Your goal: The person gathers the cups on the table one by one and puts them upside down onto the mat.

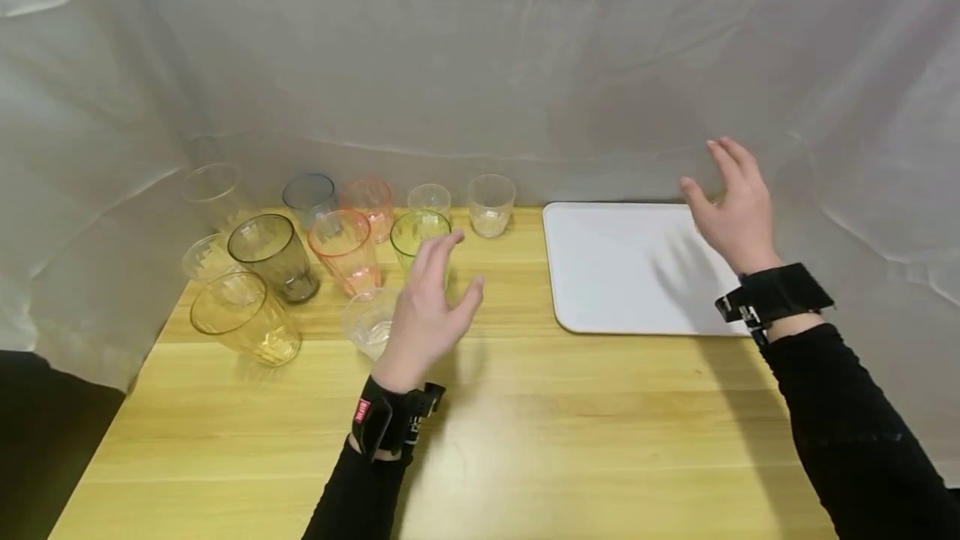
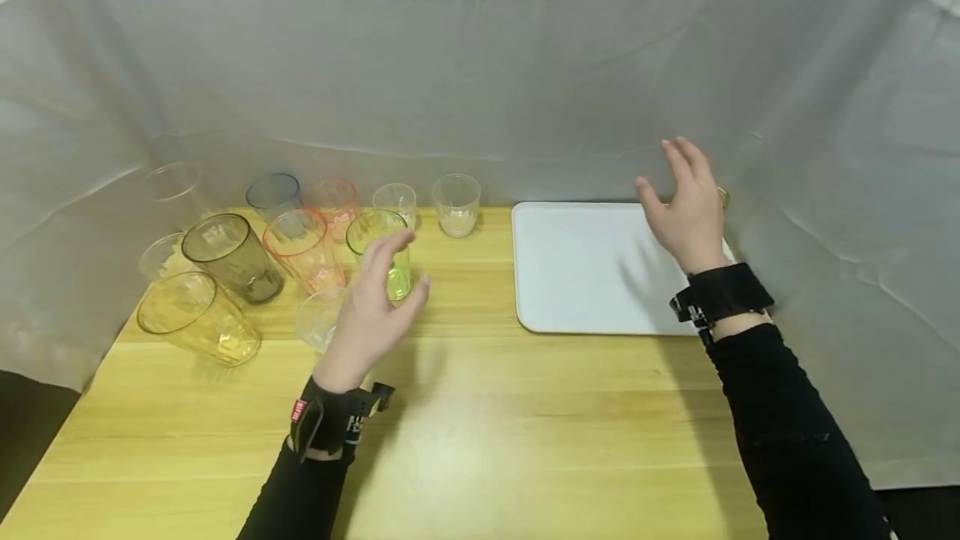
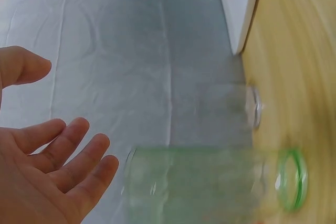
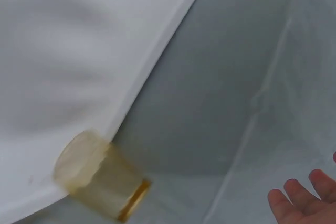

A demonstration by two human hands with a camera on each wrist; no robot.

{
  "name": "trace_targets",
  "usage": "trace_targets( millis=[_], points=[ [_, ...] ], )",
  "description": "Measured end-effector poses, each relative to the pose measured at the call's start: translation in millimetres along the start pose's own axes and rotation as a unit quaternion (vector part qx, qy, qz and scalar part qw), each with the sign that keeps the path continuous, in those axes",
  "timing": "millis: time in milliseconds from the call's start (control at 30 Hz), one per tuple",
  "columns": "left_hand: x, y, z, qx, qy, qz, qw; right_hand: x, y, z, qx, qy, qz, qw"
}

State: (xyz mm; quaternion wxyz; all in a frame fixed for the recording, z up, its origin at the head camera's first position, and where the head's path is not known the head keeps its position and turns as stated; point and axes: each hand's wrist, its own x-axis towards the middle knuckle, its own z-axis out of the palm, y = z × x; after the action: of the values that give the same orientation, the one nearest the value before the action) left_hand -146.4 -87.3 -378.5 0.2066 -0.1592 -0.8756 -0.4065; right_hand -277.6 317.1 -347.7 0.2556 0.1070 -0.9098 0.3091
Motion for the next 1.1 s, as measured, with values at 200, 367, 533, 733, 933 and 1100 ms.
trace_targets(
  millis=[200,367,533,733,933,1100],
  points=[
    [-3.0,-11.8,-26.9,0.012,0.06,0.012,0.998,-9,-37,22,0.031,0.035,-0.059,0.997],
    [-12.7,-21.8,-46.6,0.029,0.085,0.009,0.9959,-28,-63,42,0.071,0.039,-0.08,0.993],
    [-24.4,-32.4,-59.0,0.027,0.088,-0.026,0.9954,-48,-84,58,0.11,0.029,-0.091,0.989],
    [-37.9,-46.5,-66.3,0.026,0.098,-0.05,0.9936,-70,-106,75,0.136,-0.004,-0.112,0.984],
    [-52.0,-60.1,-67.8,0.018,0.086,-0.097,0.9914,-92,-125,92,0.162,-0.055,-0.135,0.976],
    [-61.8,-69.0,-67.5,0.011,0.045,-0.174,0.9836,-109,-138,103,0.178,-0.093,-0.152,0.968]
  ],
)
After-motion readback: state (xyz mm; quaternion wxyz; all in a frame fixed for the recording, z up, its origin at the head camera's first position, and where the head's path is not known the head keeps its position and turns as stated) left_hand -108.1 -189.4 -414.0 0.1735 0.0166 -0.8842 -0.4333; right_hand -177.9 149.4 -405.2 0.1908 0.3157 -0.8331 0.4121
